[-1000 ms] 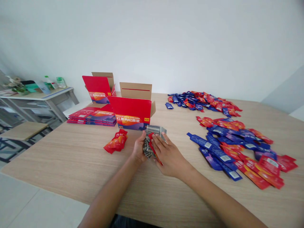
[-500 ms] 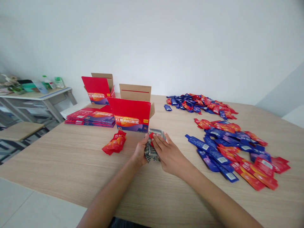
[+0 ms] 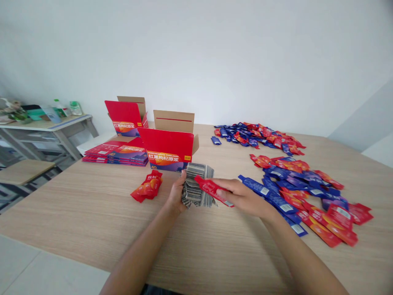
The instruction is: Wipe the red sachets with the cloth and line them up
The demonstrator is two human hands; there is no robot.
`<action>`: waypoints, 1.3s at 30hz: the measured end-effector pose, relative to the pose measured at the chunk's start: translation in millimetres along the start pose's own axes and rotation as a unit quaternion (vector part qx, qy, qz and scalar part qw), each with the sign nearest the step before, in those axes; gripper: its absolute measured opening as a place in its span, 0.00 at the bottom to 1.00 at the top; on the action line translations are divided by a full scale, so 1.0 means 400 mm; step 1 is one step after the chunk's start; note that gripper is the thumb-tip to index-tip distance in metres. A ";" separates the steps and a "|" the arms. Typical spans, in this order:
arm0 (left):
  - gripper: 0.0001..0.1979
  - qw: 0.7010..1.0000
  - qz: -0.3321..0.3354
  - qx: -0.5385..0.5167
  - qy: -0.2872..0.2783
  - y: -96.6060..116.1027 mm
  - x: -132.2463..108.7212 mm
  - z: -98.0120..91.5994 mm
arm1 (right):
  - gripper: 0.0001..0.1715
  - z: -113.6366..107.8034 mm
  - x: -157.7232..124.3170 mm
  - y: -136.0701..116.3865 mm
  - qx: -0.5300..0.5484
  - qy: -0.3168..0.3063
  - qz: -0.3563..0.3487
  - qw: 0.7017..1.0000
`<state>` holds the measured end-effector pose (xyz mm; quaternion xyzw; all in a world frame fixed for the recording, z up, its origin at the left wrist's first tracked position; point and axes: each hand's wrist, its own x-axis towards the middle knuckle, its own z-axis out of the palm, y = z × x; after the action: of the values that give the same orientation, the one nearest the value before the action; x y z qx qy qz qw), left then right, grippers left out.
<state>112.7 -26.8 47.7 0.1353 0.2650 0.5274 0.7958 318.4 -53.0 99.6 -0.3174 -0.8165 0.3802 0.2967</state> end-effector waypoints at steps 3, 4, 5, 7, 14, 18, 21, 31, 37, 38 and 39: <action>0.21 1.000 -0.017 -0.008 0.002 -0.005 -0.004 0.004 | 0.25 0.019 0.032 0.031 0.238 0.144 0.049 0.959; 0.21 1.000 -0.019 -0.009 -0.001 -0.008 -0.005 0.005 | 0.27 0.030 0.042 0.041 0.294 0.180 0.060 0.937; 0.21 1.000 -0.020 -0.008 -0.005 -0.012 -0.006 0.006 | 0.29 0.042 0.050 0.049 0.333 0.204 0.067 0.918; 0.20 1.000 -0.015 -0.001 -0.014 -0.019 -0.009 0.007 | 0.32 0.062 0.063 0.062 0.371 0.229 0.069 0.897; 0.16 0.997 0.036 0.042 -0.049 -0.047 -0.020 0.001 | 0.30 0.100 0.075 0.096 0.332 0.286 0.026 0.898; 0.15 0.995 0.074 0.061 -0.034 -0.052 -0.010 0.001 | 0.30 0.102 0.076 0.123 0.301 0.304 0.016 0.904; 0.11 0.992 0.113 0.053 0.005 -0.043 0.001 0.005 | 0.29 0.109 0.079 0.147 0.251 0.318 0.003 0.914; 0.14 0.949 0.196 0.241 -0.061 -0.090 0.007 -0.027 | 0.21 0.219 0.085 0.108 0.451 0.361 0.067 0.813; 0.19 0.920 0.228 0.306 -0.091 -0.111 -0.007 -0.027 | 0.20 0.224 0.082 0.110 0.518 0.375 0.090 0.763; 0.19 0.905 0.247 0.333 -0.098 -0.113 -0.009 -0.028 | 0.21 0.217 0.082 0.112 0.521 0.382 0.087 0.758; 0.19 0.887 0.264 0.363 -0.111 -0.115 -0.010 -0.031 | 0.21 0.208 0.083 0.114 0.524 0.389 0.082 0.753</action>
<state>139.8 -49.8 15.9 0.5372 0.3024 0.5666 0.5468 250.8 -40.9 26.3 -0.2980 -0.2742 0.6154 0.6762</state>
